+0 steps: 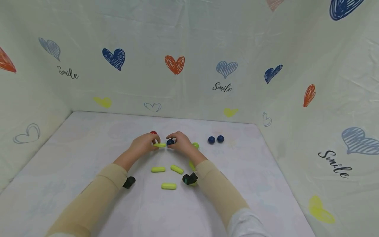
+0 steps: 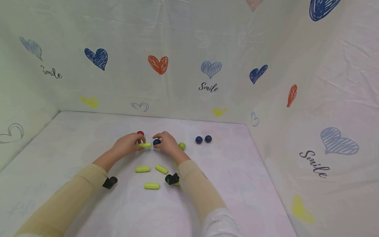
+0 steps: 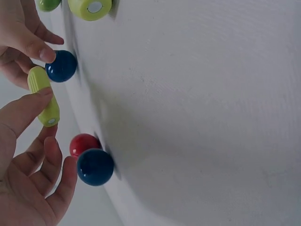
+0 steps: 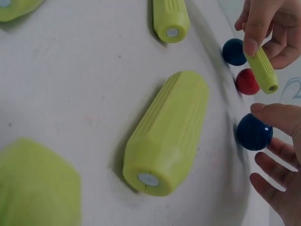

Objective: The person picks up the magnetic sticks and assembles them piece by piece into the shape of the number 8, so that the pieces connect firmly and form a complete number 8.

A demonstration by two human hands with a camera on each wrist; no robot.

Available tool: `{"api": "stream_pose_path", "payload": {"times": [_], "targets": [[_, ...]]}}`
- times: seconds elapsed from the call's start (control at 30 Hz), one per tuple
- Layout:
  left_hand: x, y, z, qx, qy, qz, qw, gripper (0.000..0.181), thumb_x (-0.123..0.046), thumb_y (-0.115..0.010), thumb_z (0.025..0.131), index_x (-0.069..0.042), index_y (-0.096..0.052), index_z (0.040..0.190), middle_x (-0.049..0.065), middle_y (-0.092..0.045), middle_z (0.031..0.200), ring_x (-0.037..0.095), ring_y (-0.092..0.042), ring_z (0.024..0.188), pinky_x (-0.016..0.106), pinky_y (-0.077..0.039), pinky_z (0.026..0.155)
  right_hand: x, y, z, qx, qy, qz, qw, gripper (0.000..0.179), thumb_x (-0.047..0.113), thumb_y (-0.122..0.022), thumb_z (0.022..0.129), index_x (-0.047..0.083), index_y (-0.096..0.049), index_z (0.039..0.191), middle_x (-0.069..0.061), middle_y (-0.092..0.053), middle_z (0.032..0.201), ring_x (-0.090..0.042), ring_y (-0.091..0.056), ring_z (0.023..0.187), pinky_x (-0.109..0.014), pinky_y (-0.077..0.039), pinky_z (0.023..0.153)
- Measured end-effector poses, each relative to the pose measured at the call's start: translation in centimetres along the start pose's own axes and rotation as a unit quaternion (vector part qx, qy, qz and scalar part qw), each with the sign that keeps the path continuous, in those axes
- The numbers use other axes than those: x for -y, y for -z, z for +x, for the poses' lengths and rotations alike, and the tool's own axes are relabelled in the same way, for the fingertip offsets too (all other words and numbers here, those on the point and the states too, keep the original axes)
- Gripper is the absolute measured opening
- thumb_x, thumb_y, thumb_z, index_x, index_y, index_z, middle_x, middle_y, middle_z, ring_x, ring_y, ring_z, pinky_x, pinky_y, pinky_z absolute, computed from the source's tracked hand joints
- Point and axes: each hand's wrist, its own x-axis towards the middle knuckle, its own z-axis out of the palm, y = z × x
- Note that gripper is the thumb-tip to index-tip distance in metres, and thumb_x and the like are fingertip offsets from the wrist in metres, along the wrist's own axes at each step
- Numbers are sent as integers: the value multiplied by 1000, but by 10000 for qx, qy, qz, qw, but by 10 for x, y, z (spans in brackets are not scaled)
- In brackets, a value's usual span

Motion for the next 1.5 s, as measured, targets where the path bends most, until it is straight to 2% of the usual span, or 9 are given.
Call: {"api": "stream_pose_path", "payload": {"times": [0.33,0.5,0.8,1.07,1.3,1.5], "targets": [[2,-6,8,23,36,92,9999,26,-14,-80,81,-12,-69,105,5,-64,94,22,-58,84,39,-50,75,-3,-3,7,151,-88,171,9997,36,14,-78,85,14,-69,119,-4,-61,116,-17,-56,100,-31,-47,86],[1,-7,6,-47,29,101,9999,25,-15,-80,82,-12,-68,104,5,-64,93,22,-58,84,39,-50,75,-4,-4,6,183,-50,335,9993,34,13,-77,85,12,-69,118,-5,-62,112,-18,-57,100,-31,-48,86],[2,-1,0,-81,148,-115,9998,24,-11,-80,82,-12,-69,103,6,-64,94,23,-57,85,39,-50,77,-3,0,-6,92,-159,621,9979,32,18,-78,84,13,-70,115,-1,-64,109,-16,-56,96,-28,-48,81],[3,2,-1,-77,207,-296,9993,23,-12,-79,82,-12,-68,103,7,-63,93,24,-55,85,39,-49,76,-13,1,-15,-107,-24,917,9957,32,21,-79,84,13,-70,114,-1,-65,110,-14,-57,94,-27,-48,78],[1,-1,0,-89,158,-244,9995,25,-12,-79,82,-12,-68,104,6,-63,94,23,-56,84,37,-50,75,-18,4,-26,-143,-50,1537,9880,35,19,-77,85,10,-68,118,-2,-64,113,-14,-59,93,-29,-49,78],[-1,-3,2,-131,38,-234,9996,25,-13,-79,82,-12,-68,105,5,-64,94,22,-56,80,35,-49,70,-21,7,-34,-224,-99,1865,9822,34,21,-77,86,12,-68,118,-1,-64,114,-13,-61,94,-31,-51,78]]}}
